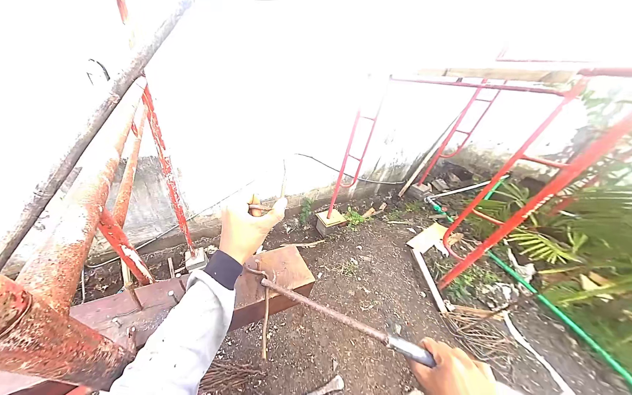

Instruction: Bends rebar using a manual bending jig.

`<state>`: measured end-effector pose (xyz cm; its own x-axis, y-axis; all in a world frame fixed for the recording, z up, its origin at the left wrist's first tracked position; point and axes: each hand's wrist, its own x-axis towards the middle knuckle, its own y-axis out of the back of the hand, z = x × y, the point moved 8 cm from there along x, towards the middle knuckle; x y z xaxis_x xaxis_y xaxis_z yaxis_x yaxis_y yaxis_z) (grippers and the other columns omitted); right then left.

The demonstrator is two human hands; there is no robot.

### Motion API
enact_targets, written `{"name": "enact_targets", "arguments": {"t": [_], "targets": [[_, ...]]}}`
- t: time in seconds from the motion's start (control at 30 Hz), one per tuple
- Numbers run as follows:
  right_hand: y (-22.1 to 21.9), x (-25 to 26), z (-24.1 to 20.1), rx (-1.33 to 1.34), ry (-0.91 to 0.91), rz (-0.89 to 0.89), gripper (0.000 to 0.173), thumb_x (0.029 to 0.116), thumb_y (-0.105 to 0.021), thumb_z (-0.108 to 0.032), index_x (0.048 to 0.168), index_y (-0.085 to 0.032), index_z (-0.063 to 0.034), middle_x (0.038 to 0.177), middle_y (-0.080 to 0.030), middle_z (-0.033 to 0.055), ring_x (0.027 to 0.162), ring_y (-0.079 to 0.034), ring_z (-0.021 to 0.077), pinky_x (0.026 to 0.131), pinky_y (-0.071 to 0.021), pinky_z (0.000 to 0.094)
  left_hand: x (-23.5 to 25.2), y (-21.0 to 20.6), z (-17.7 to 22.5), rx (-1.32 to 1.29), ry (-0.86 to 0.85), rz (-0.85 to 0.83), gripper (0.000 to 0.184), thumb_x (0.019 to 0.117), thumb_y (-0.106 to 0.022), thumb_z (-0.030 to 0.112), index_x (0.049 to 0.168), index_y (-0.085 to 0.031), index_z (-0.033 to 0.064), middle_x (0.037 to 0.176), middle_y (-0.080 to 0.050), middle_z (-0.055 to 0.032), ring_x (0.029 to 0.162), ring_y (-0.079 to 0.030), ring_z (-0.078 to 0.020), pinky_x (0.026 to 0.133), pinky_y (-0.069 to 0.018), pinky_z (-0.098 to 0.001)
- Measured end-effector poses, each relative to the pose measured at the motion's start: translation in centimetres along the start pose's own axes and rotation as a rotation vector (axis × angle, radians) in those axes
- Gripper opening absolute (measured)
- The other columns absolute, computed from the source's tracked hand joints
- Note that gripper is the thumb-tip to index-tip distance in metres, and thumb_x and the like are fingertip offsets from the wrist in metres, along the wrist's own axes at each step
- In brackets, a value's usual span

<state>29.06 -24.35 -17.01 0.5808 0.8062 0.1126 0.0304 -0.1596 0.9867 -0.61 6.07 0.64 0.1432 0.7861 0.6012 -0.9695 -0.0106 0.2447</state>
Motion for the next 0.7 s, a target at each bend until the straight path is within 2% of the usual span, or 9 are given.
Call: {"name": "enact_targets", "arguments": {"t": [0.1,0.3,0.47,0.57,0.7], "targets": [[0.8,-0.8,-0.6,-0.022,-0.016,0.061,0.027,0.0847,-0.069,-0.034,0.084,-0.072,-0.0072,0.086,-0.073,0.0151,0.091,-0.071,0.0384,0.085,-0.0489,0.0613,0.1,-0.1,0.2,0.022,-0.002,-0.006,0.041,0.0809,-0.083,0.034,0.067,-0.048,0.0174,0.055,-0.041,0.0073,0.047,-0.039,-0.0051,0.048,-0.0344,-0.0242],[0.1,-2.1,-1.0,-0.072,-0.079,0.231,0.02,0.0794,-0.077,-0.026,0.074,-0.069,-0.0087,0.075,-0.07,0.0127,0.081,-0.07,0.037,0.079,-0.0507,0.0594,0.5,-0.4,0.1,0.009,0.041,-0.052,0.033,0.079,-0.086,0.023,0.073,-0.056,0.0126,0.06,-0.047,0.0046,0.051,-0.044,-0.0073,0.052,-0.0396,-0.0277],[0.2,-3.2,-1.4,-0.093,-0.122,0.252,0.021,0.0806,-0.078,-0.027,0.075,-0.069,-0.009,0.076,-0.071,0.0126,0.083,-0.071,0.0352,0.083,-0.0508,0.0573,0.5,-0.4,0.1,-0.014,0.053,-0.072,0.031,0.0806,-0.085,0.021,0.076,-0.057,0.0104,0.061,-0.048,0.0028,0.052,-0.045,-0.0084,0.052,-0.0405,-0.0284],[0.7,-4.3,-1.9,-0.105,-0.145,0.272,0.02,0.0791,-0.079,-0.027,0.074,-0.069,-0.01,0.075,-0.07,0.012,0.082,-0.071,0.0348,0.081,-0.051,0.0575,0.7,-0.5,0.2,-0.003,0.052,-0.084,0.031,0.081,-0.086,0.021,0.077,-0.057,0.0099,0.063,-0.049,0.0017,0.055,-0.046,-0.0097,0.054,-0.0409,-0.0298],[1.2,-7.0,-2.9,-0.073,-0.196,0.197,0.019,0.0829,-0.075,-0.027,0.08,-0.071,-0.0087,0.08,-0.072,0.0141,0.086,-0.071,0.0363,0.082,-0.0509,0.058,0.6,-0.7,0.2,-0.016,0.04,-0.086,0.032,0.0812,-0.086,0.02,0.076,-0.056,0.0104,0.062,-0.047,0.0027,0.053,-0.044,-0.0087,0.053,-0.0392,-0.0283]]}}
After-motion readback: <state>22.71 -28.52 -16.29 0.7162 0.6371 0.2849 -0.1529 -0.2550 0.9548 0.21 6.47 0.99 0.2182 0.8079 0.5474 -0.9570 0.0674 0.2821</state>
